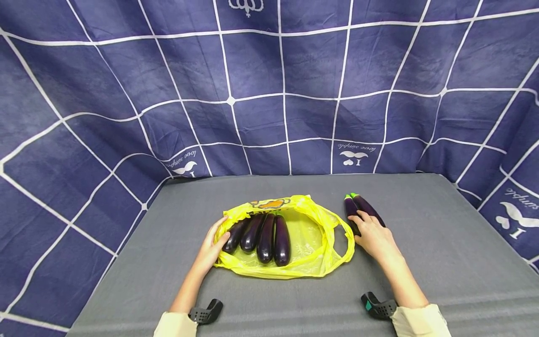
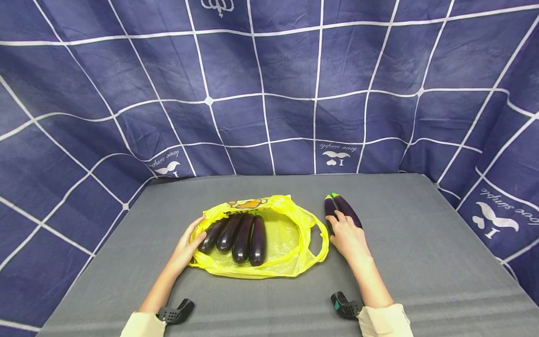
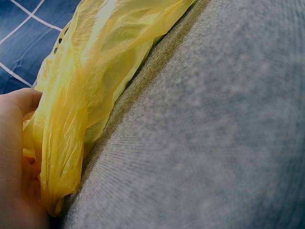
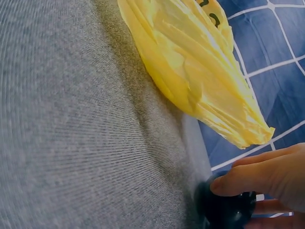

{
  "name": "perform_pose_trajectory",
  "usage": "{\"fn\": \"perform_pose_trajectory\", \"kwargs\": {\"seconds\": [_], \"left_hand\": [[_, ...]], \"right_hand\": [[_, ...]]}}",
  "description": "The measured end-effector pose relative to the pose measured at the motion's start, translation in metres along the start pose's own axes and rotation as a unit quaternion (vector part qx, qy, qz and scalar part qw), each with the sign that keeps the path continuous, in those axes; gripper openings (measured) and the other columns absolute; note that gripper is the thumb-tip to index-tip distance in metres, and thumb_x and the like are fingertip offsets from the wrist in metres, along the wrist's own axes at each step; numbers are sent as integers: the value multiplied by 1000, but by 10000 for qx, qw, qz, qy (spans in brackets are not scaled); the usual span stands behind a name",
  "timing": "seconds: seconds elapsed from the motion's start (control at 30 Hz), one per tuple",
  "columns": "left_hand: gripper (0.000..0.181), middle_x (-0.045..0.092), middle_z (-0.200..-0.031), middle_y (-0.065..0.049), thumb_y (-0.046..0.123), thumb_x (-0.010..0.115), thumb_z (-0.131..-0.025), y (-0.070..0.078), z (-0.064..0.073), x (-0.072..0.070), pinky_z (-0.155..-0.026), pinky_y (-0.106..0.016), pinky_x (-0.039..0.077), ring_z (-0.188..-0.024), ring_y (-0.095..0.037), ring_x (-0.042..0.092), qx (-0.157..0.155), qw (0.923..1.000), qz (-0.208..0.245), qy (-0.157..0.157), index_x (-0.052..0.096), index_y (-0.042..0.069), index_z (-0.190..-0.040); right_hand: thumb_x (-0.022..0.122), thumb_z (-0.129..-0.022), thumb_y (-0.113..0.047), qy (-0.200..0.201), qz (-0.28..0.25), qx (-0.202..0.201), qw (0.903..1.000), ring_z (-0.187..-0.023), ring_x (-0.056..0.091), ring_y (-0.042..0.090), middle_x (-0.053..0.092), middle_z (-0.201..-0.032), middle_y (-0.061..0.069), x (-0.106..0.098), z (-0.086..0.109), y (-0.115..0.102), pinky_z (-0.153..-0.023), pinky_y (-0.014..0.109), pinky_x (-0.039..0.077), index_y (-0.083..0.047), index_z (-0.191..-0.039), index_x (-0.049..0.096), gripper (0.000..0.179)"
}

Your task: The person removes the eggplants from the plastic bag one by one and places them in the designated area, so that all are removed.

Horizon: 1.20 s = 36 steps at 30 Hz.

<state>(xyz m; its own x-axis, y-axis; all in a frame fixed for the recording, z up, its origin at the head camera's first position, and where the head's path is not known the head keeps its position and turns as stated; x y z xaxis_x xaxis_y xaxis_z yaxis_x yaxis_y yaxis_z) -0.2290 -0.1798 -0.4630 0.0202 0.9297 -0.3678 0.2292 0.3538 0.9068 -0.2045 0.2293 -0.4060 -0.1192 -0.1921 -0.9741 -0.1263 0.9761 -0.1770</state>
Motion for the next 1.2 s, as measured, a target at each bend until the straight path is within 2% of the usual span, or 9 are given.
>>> {"fn": "perform_pose_trajectory", "kwargs": {"seconds": [0.3, 0.53, 0.63, 0.7, 0.8, 0.93, 1.0, 1.13, 1.2], "left_hand": [[46, 34, -143, -14, 20, 50, -93, 1, 1, 0, -108, -55, 16, -134, -32, 24, 8, 10000, -41, 21, 38, 12, -137], [46, 33, -142, -22, 11, 49, -93, 31, 8, -1, -108, -56, 13, -134, -36, 22, -75, 9999, 65, -57, 36, 2, -136], [46, 32, -141, -23, 10, 48, -92, 37, 10, -1, -108, -56, 14, -134, -38, 22, -89, 9999, 30, -75, 36, 0, -136], [46, 32, -141, -23, 10, 48, -93, 35, 9, -1, -108, -56, 14, -134, -38, 22, -96, 9999, 37, -80, 36, 1, -136], [46, 33, -142, -20, 14, 49, -93, 23, 6, -1, -107, -57, 15, -134, -36, 23, -59, 10000, 2, -55, 37, 5, -136], [46, 35, -142, -14, 19, 50, -93, 5, 1, 0, -108, -55, 15, -134, -32, 24, -22, 10000, -36, 0, 38, 11, -136], [46, 35, -142, -13, 21, 50, -93, 2, 1, 0, -108, -55, 15, -134, -31, 24, 45, 10000, 14, 17, 39, 13, -136], [46, 33, -142, -19, 15, 49, -93, 21, 6, -1, -109, -55, 14, -135, -34, 22, -22, 10000, 78, -44, 37, 6, -137], [46, 32, -142, -21, 12, 49, -93, 25, 7, -1, -108, -56, 13, -135, -36, 21, -63, 9999, 100, -69, 37, 4, -137]], "right_hand": [[69, -76, -12, -5, -101, -108, 9999, -117, 44, 41, 45, -131, 23, -3, 3, -2, -74, 63, 44, -7, -121, 56, 47], [70, -74, -10, -293, -306, -133, 9990, -118, 43, 42, 43, -131, 24, -17, 8, -7, -74, 65, 42, -6, -121, 55, 50], [68, -74, -5, -293, -324, -144, 9989, -117, 44, 42, 44, -131, 24, -24, 11, -12, -73, 65, 43, -6, -121, 55, 48], [64, -74, -1, -214, -304, -155, 9992, -116, 45, 41, 45, -130, 23, -29, 13, -16, -71, 64, 43, -6, -120, 55, 47], [58, -75, 2, 46, -237, -199, 9995, -114, 48, 39, 49, -127, 20, -35, 15, -24, -69, 62, 44, -6, -117, 58, 43], [55, -80, -1, 470, -207, -275, 9983, -111, 52, 34, 54, -124, 16, -39, 15, -32, -69, 58, 47, -7, -111, 61, 33], [55, -81, -4, 634, -234, -324, 9972, -111, 53, 32, 55, -123, 14, -39, 15, -35, -69, 55, 48, -7, -109, 62, 29], [55, -82, -9, 902, -381, -487, 9940, -108, 56, 27, 59, -118, 8, -35, 14, -41, -71, 50, 49, -9, -107, 63, 26], [55, -83, -11, 1048, -451, -583, 9918, -105, 58, 24, 61, -114, 6, -33, 13, -44, -71, 48, 50, -10, -107, 63, 25]]}}
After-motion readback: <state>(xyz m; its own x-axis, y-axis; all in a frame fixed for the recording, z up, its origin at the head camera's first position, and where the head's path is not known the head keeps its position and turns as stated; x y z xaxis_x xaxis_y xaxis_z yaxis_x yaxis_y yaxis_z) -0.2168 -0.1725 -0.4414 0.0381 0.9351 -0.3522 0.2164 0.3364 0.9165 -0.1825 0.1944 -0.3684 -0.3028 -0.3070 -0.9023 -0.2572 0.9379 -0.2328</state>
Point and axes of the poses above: each hand's wrist, its own z-axis away from the middle knuckle, its own x-axis out of the palm, y = z × x, the point moved 1 cm from there along -z, towards the middle knuckle
